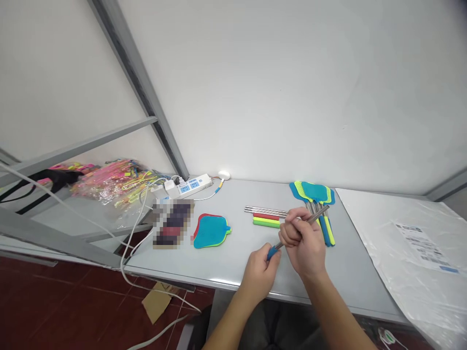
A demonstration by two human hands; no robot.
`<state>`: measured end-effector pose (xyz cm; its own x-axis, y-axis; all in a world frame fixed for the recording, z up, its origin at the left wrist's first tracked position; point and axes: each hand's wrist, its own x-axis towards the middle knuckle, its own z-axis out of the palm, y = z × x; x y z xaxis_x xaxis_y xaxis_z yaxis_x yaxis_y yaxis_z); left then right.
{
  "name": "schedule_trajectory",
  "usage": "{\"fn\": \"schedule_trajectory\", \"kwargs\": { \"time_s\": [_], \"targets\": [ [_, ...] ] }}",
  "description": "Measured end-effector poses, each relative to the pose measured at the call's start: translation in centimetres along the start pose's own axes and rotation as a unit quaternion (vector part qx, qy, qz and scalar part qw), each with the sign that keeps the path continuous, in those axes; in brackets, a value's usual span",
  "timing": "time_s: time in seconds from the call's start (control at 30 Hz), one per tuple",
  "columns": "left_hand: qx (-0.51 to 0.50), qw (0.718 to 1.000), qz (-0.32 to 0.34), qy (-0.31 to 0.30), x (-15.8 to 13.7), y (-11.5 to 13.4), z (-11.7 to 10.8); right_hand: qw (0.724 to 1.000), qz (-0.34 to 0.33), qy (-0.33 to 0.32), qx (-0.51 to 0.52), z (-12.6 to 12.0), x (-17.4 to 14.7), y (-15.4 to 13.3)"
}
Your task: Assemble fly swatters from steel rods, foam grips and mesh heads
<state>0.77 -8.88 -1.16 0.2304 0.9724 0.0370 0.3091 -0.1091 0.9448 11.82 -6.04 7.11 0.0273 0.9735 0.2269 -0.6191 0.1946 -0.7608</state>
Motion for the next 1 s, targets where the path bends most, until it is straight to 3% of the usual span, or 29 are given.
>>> {"fn": "schedule_trajectory", "kwargs": {
  "time_s": [0.23, 0.43, 0.53, 0.67, 0.83, 1.0],
  "targets": [
    [-0.045, 0.999, -0.008, -0.003, 0.2, -0.6, 0.0, 0.99, 0.064, -0.009, -0.124, -0.6, -1.8, 3.8],
    [-0.092, 0.996, 0.0, 0.01, 0.0, 0.1, 0.1, 0.961, 0.079, -0.049, -0.26, -1.3, -2.9, 3.7],
    [-0.153, 0.986, 0.032, 0.057, -0.3, 0.4, -0.3, 0.943, 0.034, -0.05, -0.328, -1.5, -2.7, 3.4],
    [-0.167, 0.965, 0.14, 0.144, -0.6, 1.4, -1.7, 0.925, -0.007, -0.058, -0.377, -1.7, -2.4, 3.7],
    [-0.088, 0.962, 0.234, 0.108, 0.6, 5.1, -2.5, 0.917, 0.008, -0.104, -0.386, -2.3, -2.3, 4.3],
    [-0.035, 0.968, 0.232, 0.095, 2.3, 6.7, -1.5, 0.901, -0.06, -0.072, -0.424, -3.1, -2.5, 5.3]
  ]
}}
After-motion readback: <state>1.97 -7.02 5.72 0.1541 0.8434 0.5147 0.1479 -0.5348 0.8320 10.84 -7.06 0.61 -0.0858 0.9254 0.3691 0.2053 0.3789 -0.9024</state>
